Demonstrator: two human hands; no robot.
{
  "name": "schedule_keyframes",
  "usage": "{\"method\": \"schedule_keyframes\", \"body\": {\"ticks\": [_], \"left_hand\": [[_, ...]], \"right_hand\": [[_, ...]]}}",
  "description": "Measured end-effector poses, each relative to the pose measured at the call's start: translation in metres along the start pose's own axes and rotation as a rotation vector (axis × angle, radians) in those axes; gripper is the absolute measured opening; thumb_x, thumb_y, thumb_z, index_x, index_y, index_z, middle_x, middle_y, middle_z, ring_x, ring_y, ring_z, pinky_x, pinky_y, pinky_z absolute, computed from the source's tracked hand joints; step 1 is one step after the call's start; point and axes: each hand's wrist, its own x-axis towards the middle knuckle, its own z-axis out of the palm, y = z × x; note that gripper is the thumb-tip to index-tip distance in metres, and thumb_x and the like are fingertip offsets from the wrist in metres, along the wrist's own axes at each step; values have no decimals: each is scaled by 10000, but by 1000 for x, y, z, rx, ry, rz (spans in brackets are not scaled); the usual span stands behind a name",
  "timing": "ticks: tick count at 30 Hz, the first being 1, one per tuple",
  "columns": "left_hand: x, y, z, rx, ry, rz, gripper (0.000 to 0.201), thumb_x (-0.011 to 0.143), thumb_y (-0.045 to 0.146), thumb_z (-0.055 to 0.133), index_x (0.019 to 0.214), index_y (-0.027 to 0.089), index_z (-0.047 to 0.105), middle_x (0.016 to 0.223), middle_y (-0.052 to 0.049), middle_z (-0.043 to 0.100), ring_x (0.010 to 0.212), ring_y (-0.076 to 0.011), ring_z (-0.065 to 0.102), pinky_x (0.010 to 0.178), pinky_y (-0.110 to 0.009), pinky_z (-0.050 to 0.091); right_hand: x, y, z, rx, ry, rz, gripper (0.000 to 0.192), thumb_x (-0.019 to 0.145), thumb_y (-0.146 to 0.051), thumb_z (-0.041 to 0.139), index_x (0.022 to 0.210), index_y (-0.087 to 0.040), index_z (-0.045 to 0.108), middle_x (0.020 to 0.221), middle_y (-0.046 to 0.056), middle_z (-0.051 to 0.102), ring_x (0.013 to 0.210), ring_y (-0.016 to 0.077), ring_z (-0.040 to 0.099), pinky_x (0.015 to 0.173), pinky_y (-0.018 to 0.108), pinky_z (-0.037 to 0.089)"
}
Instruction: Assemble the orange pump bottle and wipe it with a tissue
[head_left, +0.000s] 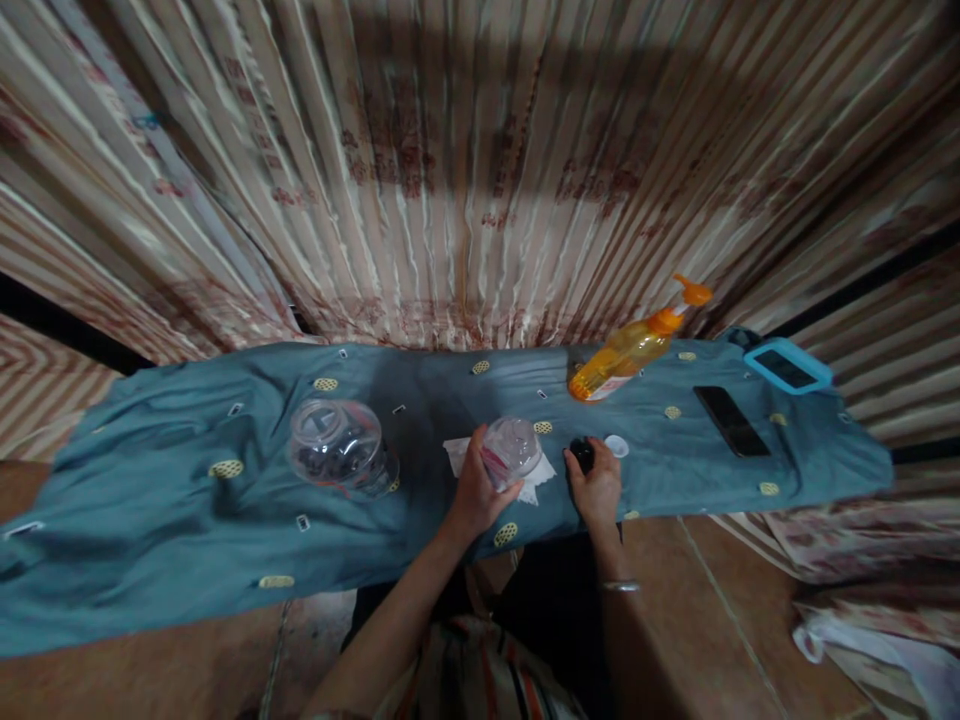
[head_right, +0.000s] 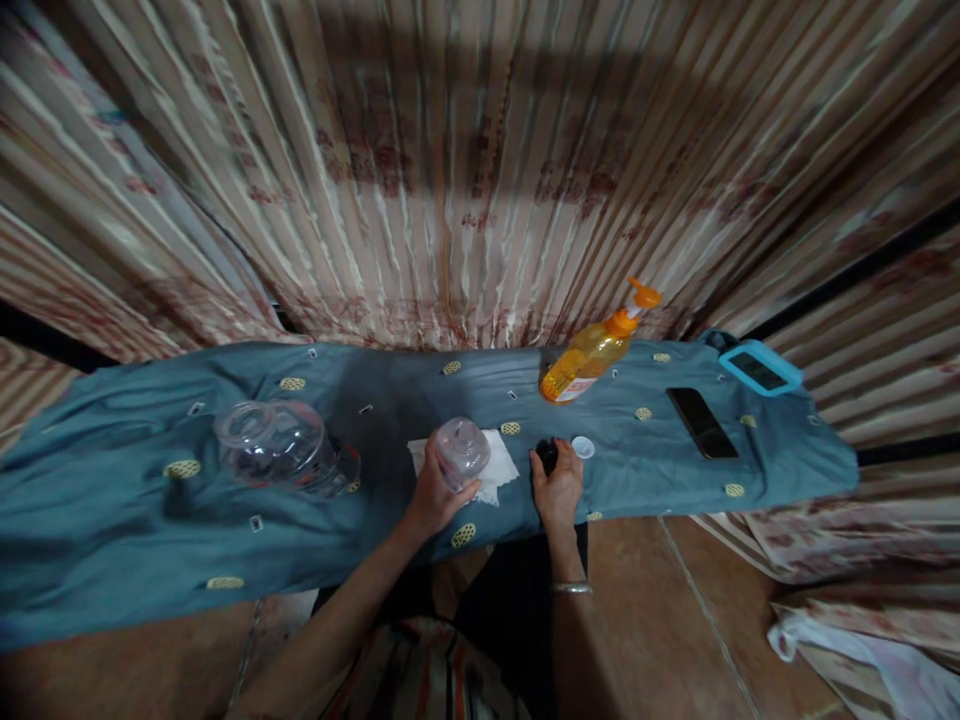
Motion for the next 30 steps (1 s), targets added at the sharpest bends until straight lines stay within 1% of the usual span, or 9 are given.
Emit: {"method": "schedule_keyframes", "body": {"ticks": [7, 15, 18, 20, 22, 24, 26, 28, 30], "left_hand": [[-1, 10, -3, -14, -38, -19, 1156, 703, 306, 1056, 1666, 234, 420, 1685, -230, 622, 1590, -438, 645, 1375, -612, 509], [-3, 18, -5, 5, -51, -48, 1188, 706, 288, 1072, 1700, 238, 423, 1686, -208, 626, 1601, -424, 636, 1390, -608, 507], [-4, 17, -4, 21, -44, -33, 1225, 698, 283, 1079, 1717, 241, 401, 1706, -214, 613, 1613, -429, 630, 1387, -615, 514], [-4, 17, -4, 37, -47, -24, 1231, 708, 287, 1072, 1727, 233, 382, 1723, -227, 602, 1622, -435, 625, 1386, -615, 517], [-4, 15, -3, 42, -52, -15, 1231, 723, 303, 1064, 1734, 221, 366, 1740, -242, 586, 1634, -441, 615, 1391, -617, 513], [-4, 14, -3, 32, -58, -10, 1228, 737, 322, 1055, 1739, 207, 355, 1750, -254, 573, 1643, -441, 607, 1397, -619, 507], [-3, 11, -2, 14, -69, -9, 1213, 749, 322, 1041, 1738, 186, 353, 1749, -266, 568, 1653, -447, 597, 1406, -629, 495], [-3, 8, 0, -8, -75, -9, 1203, 748, 310, 1030, 1735, 165, 358, 1742, -277, 573, 1657, -467, 587, 1413, -651, 478], [-3, 7, 3, -30, -60, -18, 1192, 750, 301, 1024, 1737, 176, 367, 1748, -265, 574, 1657, -486, 582, 1415, -672, 470]], "right_hand": [[0, -2, -7, -35, 2, -27, 733, 1078, -828, 628, 1426, -191, 727, 1398, 156, 777, 1336, 350, 740, 1170, 619, 593], [3, -17, -18, -4, -15, 80, 901, 989, -926, 658, 1474, -169, 708, 1350, 177, 801, 1265, 354, 782, 1141, 615, 615], [7, -31, -30, 19, -7, 138, 917, 960, -931, 681, 1467, -167, 707, 1342, 186, 803, 1228, 359, 792, 1122, 622, 622], [8, -50, -48, 44, 10, 160, 906, 959, -896, 711, 1488, -160, 692, 1373, 209, 794, 1221, 370, 790, 1110, 626, 626], [5, -77, -75, 87, 34, 148, 883, 984, -820, 749, 1548, -147, 658, 1416, 238, 779, 1218, 379, 786, 1110, 628, 621], [-5, -112, -105, 149, 34, 93, 797, 1032, -683, 789, 1614, -162, 630, 1481, 241, 757, 1262, 381, 771, 1151, 637, 595], [-23, -149, -130, 235, -11, 7, 706, 1047, -529, 837, 1654, -239, 622, 1545, 197, 741, 1325, 360, 757, 1190, 609, 583], [-46, -185, -141, 340, -103, -80, 618, 1063, -419, 835, 1644, -334, 642, 1512, 133, 775, 1291, 312, 786, 1174, 532, 617], [-67, -215, -132, 447, -290, -150, 587, 1070, -412, 823, 1632, -385, 653, 1443, 96, 825, 1220, 290, 835, 1097, 476, 689]]}}
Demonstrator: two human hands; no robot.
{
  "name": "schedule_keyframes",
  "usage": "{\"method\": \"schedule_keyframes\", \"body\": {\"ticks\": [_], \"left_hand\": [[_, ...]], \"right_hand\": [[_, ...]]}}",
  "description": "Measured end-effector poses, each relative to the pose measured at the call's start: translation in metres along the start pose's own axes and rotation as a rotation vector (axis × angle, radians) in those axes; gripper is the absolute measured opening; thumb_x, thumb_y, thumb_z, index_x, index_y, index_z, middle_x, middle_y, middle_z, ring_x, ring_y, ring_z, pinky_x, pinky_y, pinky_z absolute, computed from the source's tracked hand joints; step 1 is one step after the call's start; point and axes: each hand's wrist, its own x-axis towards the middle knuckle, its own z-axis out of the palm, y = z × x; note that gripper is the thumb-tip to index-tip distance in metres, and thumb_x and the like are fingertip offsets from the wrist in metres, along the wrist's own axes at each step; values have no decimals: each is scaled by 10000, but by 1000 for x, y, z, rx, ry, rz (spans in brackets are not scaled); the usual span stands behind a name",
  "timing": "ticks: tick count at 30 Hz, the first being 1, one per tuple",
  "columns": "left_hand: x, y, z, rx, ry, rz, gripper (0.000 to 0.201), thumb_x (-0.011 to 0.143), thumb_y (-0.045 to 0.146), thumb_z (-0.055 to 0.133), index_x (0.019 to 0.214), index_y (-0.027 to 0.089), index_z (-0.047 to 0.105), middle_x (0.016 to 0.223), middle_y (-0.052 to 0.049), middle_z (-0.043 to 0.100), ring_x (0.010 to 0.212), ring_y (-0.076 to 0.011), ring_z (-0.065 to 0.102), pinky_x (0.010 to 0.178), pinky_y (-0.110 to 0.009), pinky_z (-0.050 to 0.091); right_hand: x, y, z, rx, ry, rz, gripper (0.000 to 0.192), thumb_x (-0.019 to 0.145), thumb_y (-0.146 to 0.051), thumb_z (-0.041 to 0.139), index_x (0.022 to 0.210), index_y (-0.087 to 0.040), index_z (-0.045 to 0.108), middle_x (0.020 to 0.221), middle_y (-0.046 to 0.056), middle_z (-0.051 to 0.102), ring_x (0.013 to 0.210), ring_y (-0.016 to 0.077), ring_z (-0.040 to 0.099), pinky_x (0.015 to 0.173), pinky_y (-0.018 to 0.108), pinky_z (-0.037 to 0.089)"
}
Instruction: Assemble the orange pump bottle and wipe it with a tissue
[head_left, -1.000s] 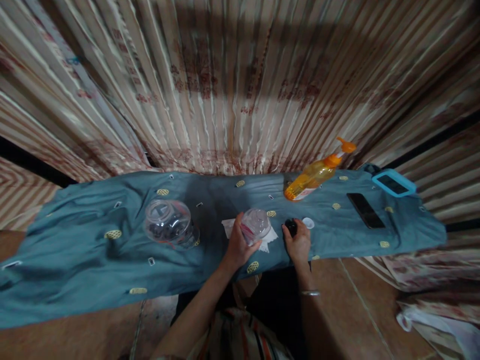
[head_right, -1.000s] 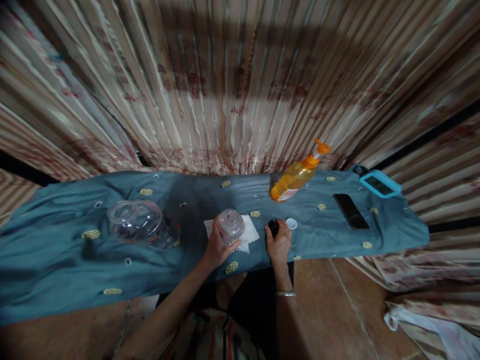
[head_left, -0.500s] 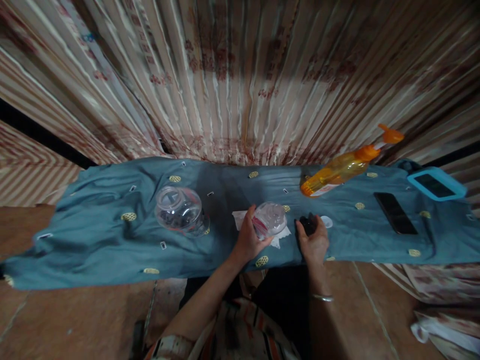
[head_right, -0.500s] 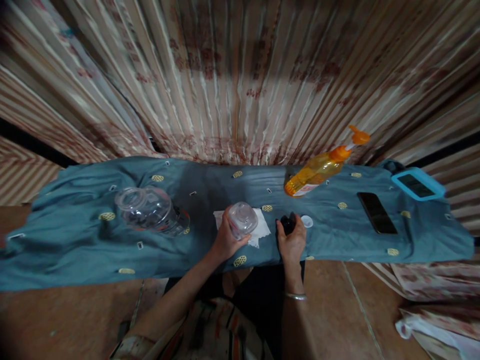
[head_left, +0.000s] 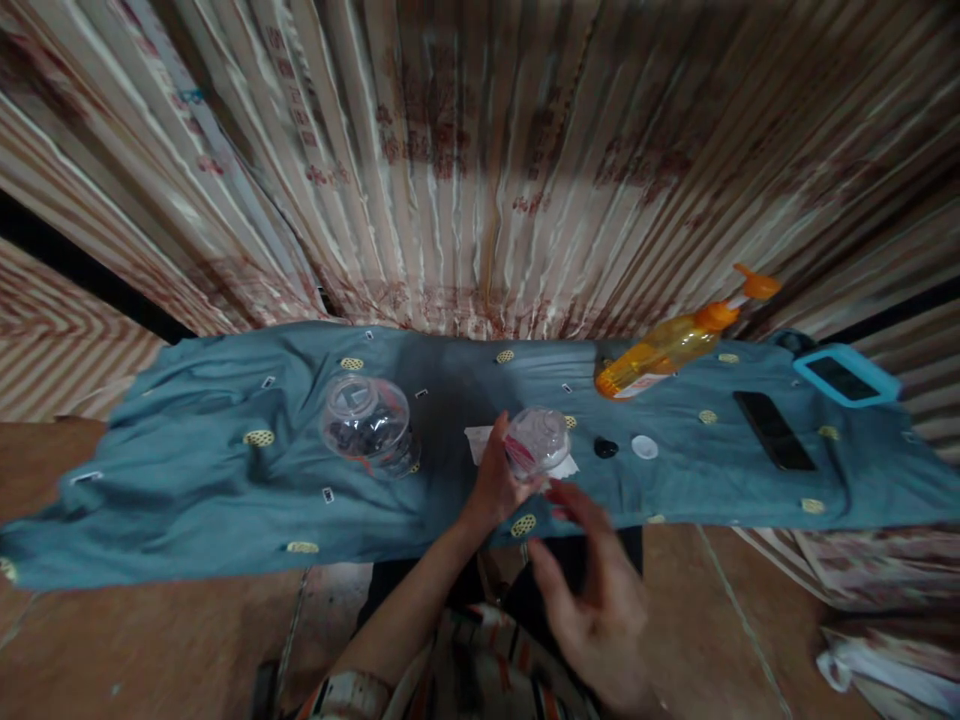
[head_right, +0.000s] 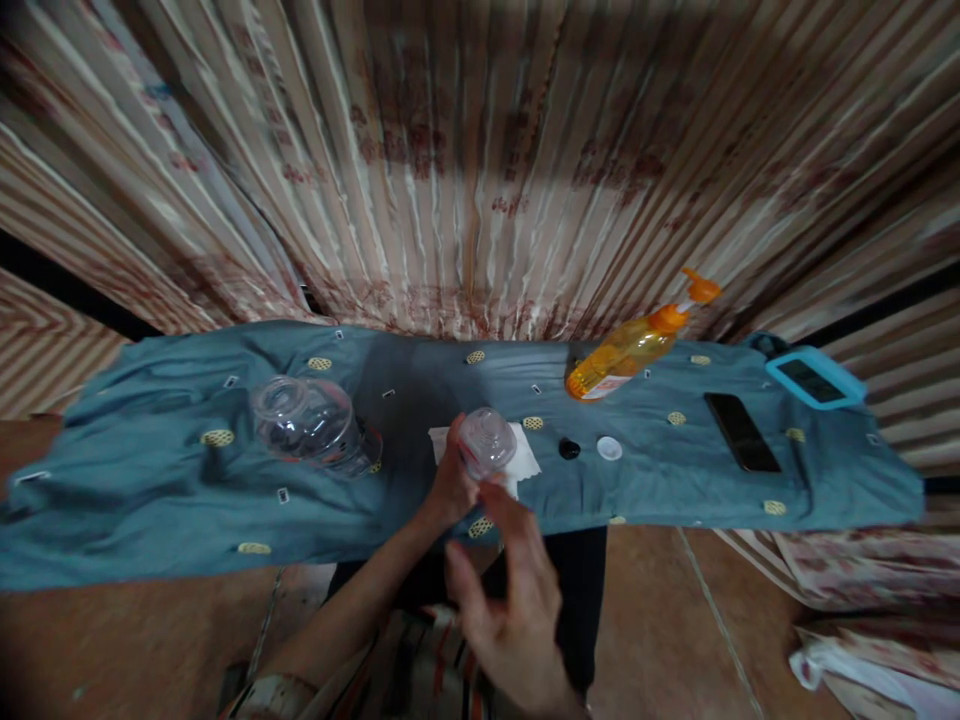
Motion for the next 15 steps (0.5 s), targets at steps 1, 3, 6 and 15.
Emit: {"method": "schedule_keyframes", "body": {"ticks": [1, 3, 6, 15], "left_hand": [[0, 0, 1, -7, 16, -14, 1187, 751, 299, 1024, 1740, 200, 374, 1756, -247, 574, 1653, -489, 586, 1412, -679, 474], [0, 1, 4, -3, 48, -53, 1182, 749, 294, 1029, 1741, 252, 387, 1775, -207, 570, 1646, -489, 595, 1406, -686, 483], [2, 5, 4, 21, 53, -70, 1206, 730, 297, 1042, 1737, 260, 379, 1788, -212, 558, 1659, -479, 587, 1414, -684, 474], [7, 2, 0, 39, 1, 4, 1218, 746, 342, 1040, 1727, 219, 329, 1796, -261, 528, 1683, -443, 570, 1425, -626, 462]], "right_hand": [[-2, -7, 17, 52, -98, -13, 614, 1058, -443, 835, 1640, -389, 647, 1466, 99, 827, 1240, 299, 844, 1093, 478, 707], [3, -13, 54, 133, -281, 23, 814, 985, -510, 910, 1702, -284, 598, 1672, 197, 703, 1467, 394, 757, 1177, 572, 679], [25, -14, 107, 229, -526, 140, 1239, 756, -581, 1077, 1752, -110, 511, 1772, 285, 575, 1629, 474, 602, 1314, 654, 556], [66, -11, 201, 316, -608, 336, 1423, 649, -533, 1130, 1795, -160, 374, 1835, 272, 492, 1712, 434, 497, 1405, 624, 419]]}}
